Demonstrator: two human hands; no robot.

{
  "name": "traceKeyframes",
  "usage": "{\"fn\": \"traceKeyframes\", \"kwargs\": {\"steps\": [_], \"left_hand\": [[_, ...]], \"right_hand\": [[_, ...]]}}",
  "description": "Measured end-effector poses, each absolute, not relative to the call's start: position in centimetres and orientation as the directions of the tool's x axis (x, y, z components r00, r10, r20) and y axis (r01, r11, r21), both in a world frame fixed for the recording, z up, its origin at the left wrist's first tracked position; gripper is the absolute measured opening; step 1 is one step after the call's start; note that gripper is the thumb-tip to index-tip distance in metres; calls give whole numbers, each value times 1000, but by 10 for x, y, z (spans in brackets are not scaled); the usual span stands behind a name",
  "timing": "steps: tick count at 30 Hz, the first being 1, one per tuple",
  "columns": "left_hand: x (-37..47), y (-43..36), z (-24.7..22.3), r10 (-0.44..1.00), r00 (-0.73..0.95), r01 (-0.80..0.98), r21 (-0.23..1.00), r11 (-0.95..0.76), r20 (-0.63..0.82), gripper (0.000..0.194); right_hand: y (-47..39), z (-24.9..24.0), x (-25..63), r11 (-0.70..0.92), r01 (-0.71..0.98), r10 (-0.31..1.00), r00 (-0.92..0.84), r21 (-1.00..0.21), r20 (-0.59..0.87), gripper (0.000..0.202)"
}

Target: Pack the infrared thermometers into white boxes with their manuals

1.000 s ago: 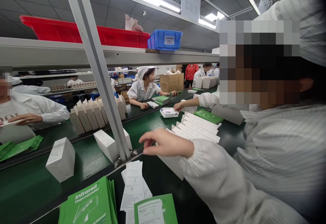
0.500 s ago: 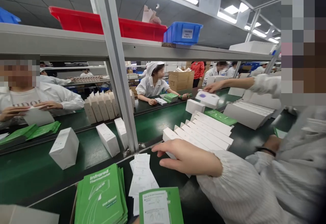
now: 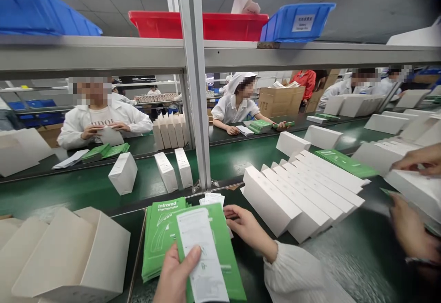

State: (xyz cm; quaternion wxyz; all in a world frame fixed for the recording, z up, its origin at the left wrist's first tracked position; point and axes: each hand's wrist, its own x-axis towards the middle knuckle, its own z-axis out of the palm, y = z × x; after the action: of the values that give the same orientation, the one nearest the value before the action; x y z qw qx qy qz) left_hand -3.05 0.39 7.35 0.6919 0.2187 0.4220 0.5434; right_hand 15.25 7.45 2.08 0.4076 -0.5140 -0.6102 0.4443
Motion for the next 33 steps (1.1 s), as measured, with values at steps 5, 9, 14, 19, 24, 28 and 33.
{"fn": "traceKeyframes", "kwargs": {"steps": [5, 9, 14, 19, 24, 28, 33], "left_hand": [[-48, 10, 106, 926, -169, -606, 777, 174, -339, 63], [-58, 15, 111, 912, -229, -592, 793, 146, -339, 61], [-61, 17, 107, 911, -254, -536, 831, 147, -325, 51], [-58, 19, 109, 909, -263, -516, 843, 152, -325, 48], [-56, 23, 108, 920, -243, -517, 843, 146, -308, 49], [-57, 23, 103, 917, -240, -532, 833, 151, -319, 50], [-63, 20, 102, 898, -263, -512, 840, 179, -352, 47]], "right_hand": [[94, 16, 126, 86, 478, 994, 12, -874, 105, 60], [108, 19, 95, 23, 602, 995, 62, -798, 75, 85], [116, 19, 78, -17, 796, 1000, 17, -605, -5, 94], [118, 16, 88, 51, 793, 998, -65, -607, -1, 93], [110, 17, 89, 40, 805, 999, -43, -592, 9, 94], [105, 15, 79, 12, 847, 1000, -22, -532, -13, 91], [107, 18, 76, 36, 852, 997, -67, -523, -40, 99]]}}
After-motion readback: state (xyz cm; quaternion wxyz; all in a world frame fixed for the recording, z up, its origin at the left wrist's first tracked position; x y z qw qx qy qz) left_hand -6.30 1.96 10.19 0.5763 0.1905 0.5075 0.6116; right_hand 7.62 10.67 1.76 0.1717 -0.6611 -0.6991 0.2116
